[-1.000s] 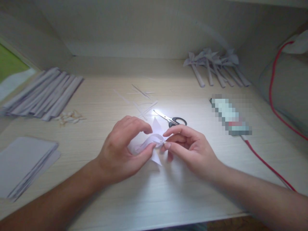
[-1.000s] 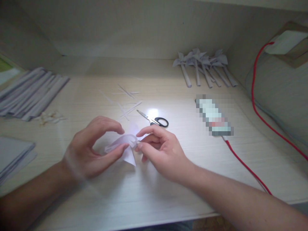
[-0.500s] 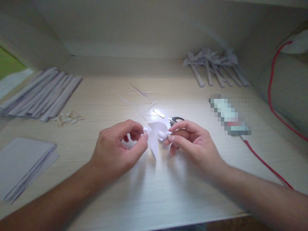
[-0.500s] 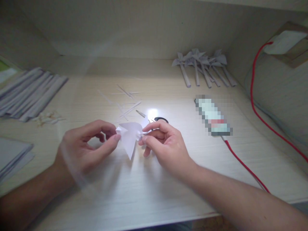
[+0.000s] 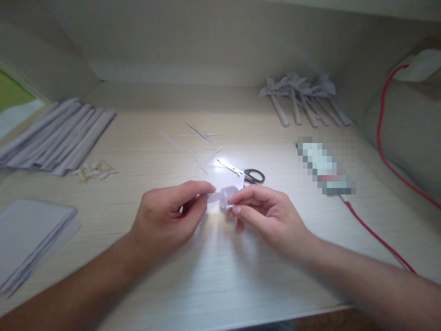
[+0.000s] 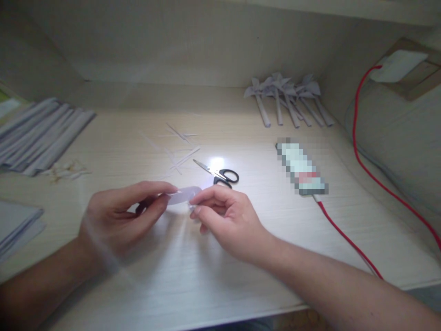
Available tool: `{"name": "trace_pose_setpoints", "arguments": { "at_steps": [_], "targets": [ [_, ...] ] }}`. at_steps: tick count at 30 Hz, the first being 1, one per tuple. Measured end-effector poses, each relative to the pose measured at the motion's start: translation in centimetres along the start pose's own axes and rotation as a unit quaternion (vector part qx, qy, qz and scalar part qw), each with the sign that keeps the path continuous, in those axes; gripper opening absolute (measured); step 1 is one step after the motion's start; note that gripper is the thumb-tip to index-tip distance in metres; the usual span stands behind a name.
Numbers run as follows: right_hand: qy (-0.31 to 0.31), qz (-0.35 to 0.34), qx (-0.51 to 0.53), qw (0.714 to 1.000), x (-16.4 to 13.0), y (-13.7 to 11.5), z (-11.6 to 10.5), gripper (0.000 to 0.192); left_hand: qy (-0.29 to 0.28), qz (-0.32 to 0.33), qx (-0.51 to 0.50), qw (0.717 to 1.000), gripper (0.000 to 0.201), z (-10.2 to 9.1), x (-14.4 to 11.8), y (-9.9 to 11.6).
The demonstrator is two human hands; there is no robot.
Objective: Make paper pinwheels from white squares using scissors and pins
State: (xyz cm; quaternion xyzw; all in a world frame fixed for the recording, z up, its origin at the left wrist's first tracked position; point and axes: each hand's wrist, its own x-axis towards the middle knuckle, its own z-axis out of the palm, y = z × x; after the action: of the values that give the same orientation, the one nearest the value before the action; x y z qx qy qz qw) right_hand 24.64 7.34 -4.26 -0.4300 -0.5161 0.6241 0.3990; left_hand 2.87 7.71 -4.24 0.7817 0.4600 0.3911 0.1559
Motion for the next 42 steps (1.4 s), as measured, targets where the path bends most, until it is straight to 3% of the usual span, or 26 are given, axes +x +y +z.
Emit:
{"name": "trace_pose_setpoints", "arguments": {
  "at_steps": [10,22,31,36,42],
  "targets": [
    [-0.009,0.008,-0.007,1.000,-0.1,0.1,0.0,0.009,-0.045,0.018,-0.010,0.999,0.019,0.0,0.1,0.0],
    [-0.053,0.030,0.060,0.996,-0.3,-0.1,0.3,0.006,-0.007,0.022,-0.022,1.000,0.017,-0.4,-0.1,0.6],
    [-0.042,0.080,0.094,0.991,0.7,-0.4,-0.6,0.007,-0.070,0.050,-0.043,0.995,0.020,-0.5,0.1,0.2],
    [-0.034,0.062,0.067,0.995,0.3,-0.3,-0.4,0.008,-0.095,0.042,-0.051,0.993,0.016,-0.4,0.3,0.1],
    [-0.037,0.030,0.050,0.998,-0.1,-0.1,-0.1,0.008,-0.128,0.060,-0.077,0.987,0.027,-0.2,0.3,-0.4]
  ]
}}
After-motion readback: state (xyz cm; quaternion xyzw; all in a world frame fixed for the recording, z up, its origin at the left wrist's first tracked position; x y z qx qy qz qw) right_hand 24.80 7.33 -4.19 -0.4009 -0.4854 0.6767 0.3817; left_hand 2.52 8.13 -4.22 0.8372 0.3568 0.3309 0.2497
